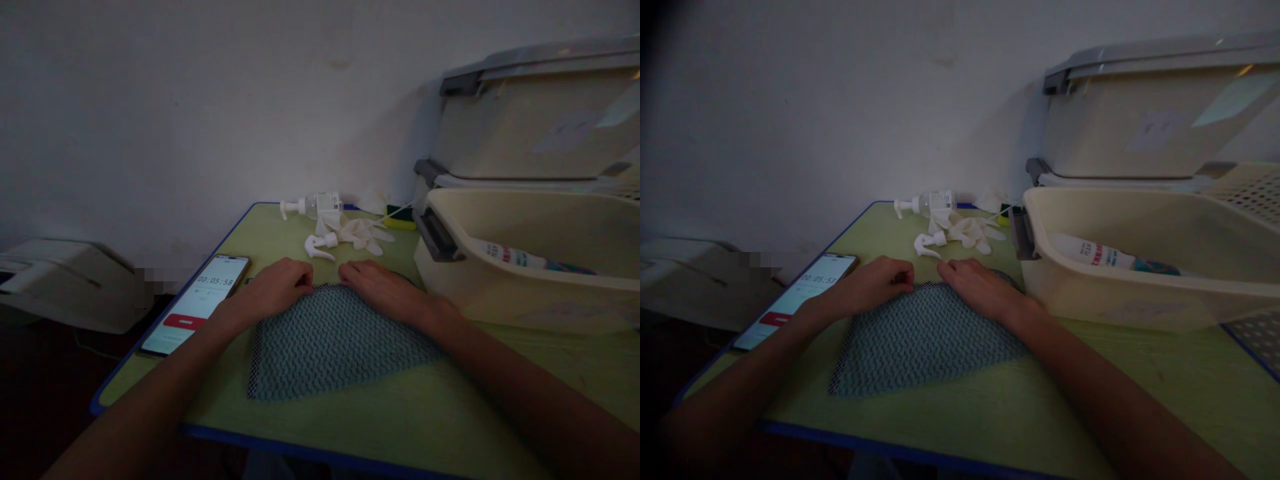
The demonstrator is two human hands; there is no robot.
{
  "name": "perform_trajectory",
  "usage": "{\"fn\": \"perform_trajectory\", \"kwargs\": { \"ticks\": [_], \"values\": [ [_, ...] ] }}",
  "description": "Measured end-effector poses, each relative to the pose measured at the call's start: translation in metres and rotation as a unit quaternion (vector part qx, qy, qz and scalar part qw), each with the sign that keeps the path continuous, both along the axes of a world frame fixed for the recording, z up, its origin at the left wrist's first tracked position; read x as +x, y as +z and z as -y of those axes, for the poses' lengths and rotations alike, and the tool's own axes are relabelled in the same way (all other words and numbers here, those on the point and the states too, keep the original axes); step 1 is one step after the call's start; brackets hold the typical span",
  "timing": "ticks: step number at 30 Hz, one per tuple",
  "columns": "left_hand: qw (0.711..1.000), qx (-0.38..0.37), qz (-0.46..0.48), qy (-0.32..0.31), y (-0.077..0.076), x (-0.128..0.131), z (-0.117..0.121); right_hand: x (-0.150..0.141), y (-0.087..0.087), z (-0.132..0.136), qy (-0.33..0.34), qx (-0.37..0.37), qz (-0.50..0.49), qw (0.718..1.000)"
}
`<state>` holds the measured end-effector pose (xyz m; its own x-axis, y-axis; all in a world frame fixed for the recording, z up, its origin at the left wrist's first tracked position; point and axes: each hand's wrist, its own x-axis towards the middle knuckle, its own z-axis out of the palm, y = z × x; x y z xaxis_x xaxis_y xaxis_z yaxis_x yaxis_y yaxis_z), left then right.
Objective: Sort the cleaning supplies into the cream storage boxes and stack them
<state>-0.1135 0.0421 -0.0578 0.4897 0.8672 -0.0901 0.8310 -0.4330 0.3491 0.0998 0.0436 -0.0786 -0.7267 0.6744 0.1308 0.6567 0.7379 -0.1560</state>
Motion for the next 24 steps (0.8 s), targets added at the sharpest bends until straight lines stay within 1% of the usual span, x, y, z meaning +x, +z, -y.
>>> {"fn": "perform_trajectory", "kwargs": {
  "ticks": [7,15,22,24],
  "values": [
    [1.000,-0.002,-0.003,0.002,-0.002,0.000,-0.002,0.002,-0.002,-0.007,0.009,-0.014,-0.011,1.000],
    [1.000,0.001,-0.002,0.001,-0.001,0.000,-0.001,0.004,-0.003,-0.012,0.030,-0.034,-0.025,0.999],
    [1.000,0.002,-0.017,-0.004,0.000,0.002,0.000,0.001,-0.002,-0.008,0.039,0.025,0.008,0.999],
    [1.000,0.016,-0.024,-0.009,0.000,0.003,0.002,0.000,-0.002,-0.008,0.039,0.044,0.012,0.998]
  ]
}}
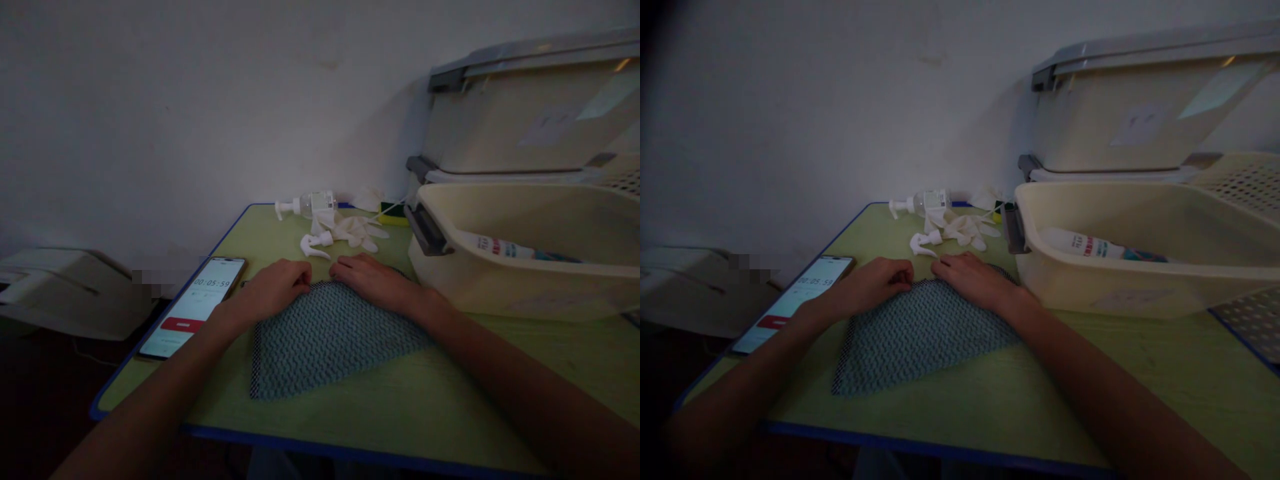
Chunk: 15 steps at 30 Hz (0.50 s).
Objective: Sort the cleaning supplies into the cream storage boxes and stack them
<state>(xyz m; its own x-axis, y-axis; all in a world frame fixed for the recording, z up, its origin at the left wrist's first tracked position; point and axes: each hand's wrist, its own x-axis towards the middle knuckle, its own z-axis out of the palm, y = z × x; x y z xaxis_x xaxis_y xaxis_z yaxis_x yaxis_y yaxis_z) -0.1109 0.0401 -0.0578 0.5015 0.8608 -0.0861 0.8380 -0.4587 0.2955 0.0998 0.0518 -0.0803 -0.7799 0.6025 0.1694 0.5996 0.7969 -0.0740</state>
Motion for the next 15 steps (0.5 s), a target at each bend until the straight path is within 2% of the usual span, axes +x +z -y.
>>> {"fn": "perform_trajectory", "kwargs": {
  "ticks": [5,9,12,15],
  "values": [
    [0.991,0.127,0.015,-0.050,-0.004,0.010,0.012,0.000,-0.003,-0.001,0.012,0.075,0.009,0.997],
    [0.968,0.202,0.085,-0.120,-0.010,0.029,0.026,0.001,-0.005,0.000,-0.015,0.029,0.001,0.999],
    [0.942,0.166,0.183,-0.228,-0.014,0.044,0.039,0.002,-0.004,0.000,-0.016,0.017,-0.002,1.000],
    [0.921,0.103,0.194,-0.322,-0.015,0.053,0.049,0.002,-0.004,0.001,-0.015,0.018,-0.003,1.000]
  ]
}}
